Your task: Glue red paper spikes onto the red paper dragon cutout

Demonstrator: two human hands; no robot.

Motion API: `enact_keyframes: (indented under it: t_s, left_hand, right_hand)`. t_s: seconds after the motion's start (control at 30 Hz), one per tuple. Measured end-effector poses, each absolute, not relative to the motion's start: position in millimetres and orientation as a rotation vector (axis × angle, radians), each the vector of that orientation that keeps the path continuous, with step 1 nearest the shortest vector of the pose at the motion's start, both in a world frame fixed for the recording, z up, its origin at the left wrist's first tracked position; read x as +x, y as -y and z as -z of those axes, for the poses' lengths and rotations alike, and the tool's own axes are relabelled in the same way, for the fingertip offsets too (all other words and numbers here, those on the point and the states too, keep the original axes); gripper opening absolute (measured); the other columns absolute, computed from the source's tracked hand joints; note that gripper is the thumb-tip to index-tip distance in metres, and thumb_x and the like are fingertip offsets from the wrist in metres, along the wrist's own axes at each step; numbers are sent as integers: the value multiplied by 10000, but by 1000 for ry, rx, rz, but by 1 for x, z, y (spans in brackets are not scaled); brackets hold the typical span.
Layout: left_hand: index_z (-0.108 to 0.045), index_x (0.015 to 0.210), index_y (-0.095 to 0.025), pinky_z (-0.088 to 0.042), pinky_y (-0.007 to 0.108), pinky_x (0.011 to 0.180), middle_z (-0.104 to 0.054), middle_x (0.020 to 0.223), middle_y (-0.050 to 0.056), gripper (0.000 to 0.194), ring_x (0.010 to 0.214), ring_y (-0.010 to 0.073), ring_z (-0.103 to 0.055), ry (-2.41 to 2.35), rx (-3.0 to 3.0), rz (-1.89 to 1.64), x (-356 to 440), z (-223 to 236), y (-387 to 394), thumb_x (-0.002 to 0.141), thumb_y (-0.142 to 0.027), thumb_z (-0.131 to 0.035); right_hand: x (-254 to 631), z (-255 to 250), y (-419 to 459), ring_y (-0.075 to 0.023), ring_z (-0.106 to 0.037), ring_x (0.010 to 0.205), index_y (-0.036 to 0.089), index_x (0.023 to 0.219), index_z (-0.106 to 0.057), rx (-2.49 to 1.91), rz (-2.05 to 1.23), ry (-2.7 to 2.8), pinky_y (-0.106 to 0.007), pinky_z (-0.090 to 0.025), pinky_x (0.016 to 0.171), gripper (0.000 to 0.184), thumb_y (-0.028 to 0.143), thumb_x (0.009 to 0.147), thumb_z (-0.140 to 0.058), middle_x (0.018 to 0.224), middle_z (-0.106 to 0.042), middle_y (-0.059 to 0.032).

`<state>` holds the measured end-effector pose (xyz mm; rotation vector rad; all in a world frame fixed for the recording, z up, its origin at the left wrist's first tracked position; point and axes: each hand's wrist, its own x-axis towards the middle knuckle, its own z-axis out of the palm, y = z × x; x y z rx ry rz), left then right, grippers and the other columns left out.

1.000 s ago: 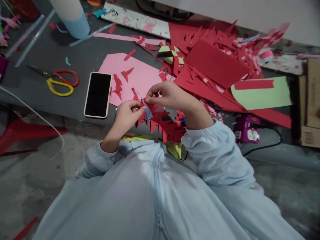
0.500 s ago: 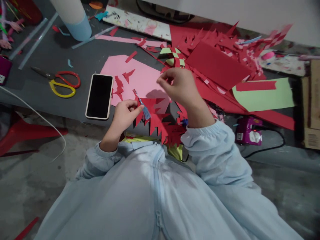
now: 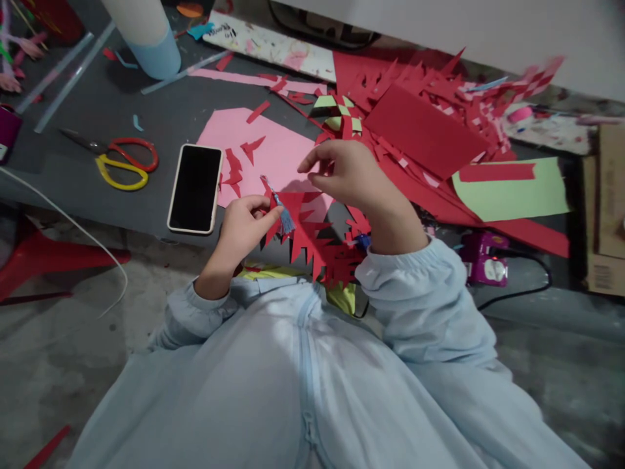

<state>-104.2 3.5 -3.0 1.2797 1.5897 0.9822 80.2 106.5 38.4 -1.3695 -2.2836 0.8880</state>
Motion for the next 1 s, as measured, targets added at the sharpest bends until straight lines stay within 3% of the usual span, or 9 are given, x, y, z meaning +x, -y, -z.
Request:
enact_keyframes:
  t_s: [0.1, 0.23, 0.5, 1.0]
  left_hand:
    - [-642, 699, -167, -264, 233, 507, -428, 554, -54, 159, 517, 78, -362, -1600, 1261, -968, -102, -2, -3, 793, -290, -679]
    - [-642, 673, -167, -261, 243, 518, -453, 552, -50, 159, 528, 82, -366, -1650, 1357, -974, -99, -7, -1, 786, -274, -670]
    - [-691, 738, -171, -308, 258, 578, -602, 657, -3, 162, 617, 116, -493, -1699, 1546, -939, -97, -10, 1, 818, -299, -632]
    - [-693, 742, -181, -338, 259, 601, -633, 689, 3, 113, 668, 130, -539, -1737, 1619, -893, -93, -16, 2, 823, -227, -629]
  right_hand:
    - [72, -48, -99, -184, -593, 763, 189, 925, -760, -1115, -1076, 2304, -346, -457, 715, 183, 237, 751, -729, 957, -726, -83]
    - [70, -49, -96, -171, -571, 757, 197, 880, -770, -994, -1199, 2340, -327, -446, 700, 202, 316, 718, -770, 871, -713, -58]
    - [71, -41, -97, -151, -521, 701, 207, 799, -737, -979, -1214, 2322, -322, -411, 674, 156, 343, 723, -750, 799, -688, -37]
    - [71, -42, -94, -143, -511, 695, 199, 759, -701, -948, -1274, 2294, -306, -399, 680, 121, 318, 739, -711, 716, -652, -13]
